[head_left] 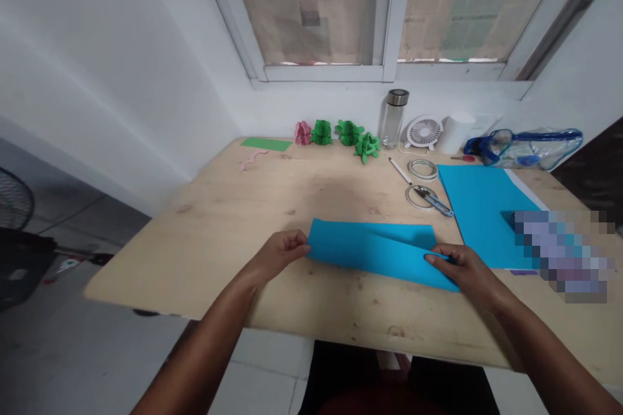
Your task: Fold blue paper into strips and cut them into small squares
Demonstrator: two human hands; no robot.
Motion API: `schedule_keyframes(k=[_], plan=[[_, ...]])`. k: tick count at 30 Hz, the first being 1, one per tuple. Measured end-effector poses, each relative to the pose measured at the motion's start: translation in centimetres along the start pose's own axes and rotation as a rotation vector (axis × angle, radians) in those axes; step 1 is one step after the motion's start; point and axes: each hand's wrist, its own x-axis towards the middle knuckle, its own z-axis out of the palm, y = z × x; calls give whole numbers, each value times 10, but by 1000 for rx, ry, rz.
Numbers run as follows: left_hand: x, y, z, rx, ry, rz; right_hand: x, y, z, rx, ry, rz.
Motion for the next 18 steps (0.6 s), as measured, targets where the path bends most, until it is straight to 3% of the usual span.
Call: schedule_keyframes(k=[3, 6, 8, 14, 16, 18], plan=[[1, -8, 6, -60, 134, 8, 1, 3, -5, 161, -96, 98], [0, -18, 10, -75, 235, 3, -9, 11, -2, 235, 22, 221], [-1, -25, 11, -80, 290, -3, -17, 18, 3, 244, 113, 219], [-5, -38, 20, -39, 405, -13, -16, 30, 19, -77, 159, 99], [-10, -38, 30, 106, 543, 84, -11, 28, 22, -182, 166, 93], [-17, -36, 47, 433, 671, 338, -7, 25, 23, -242, 176, 93]])
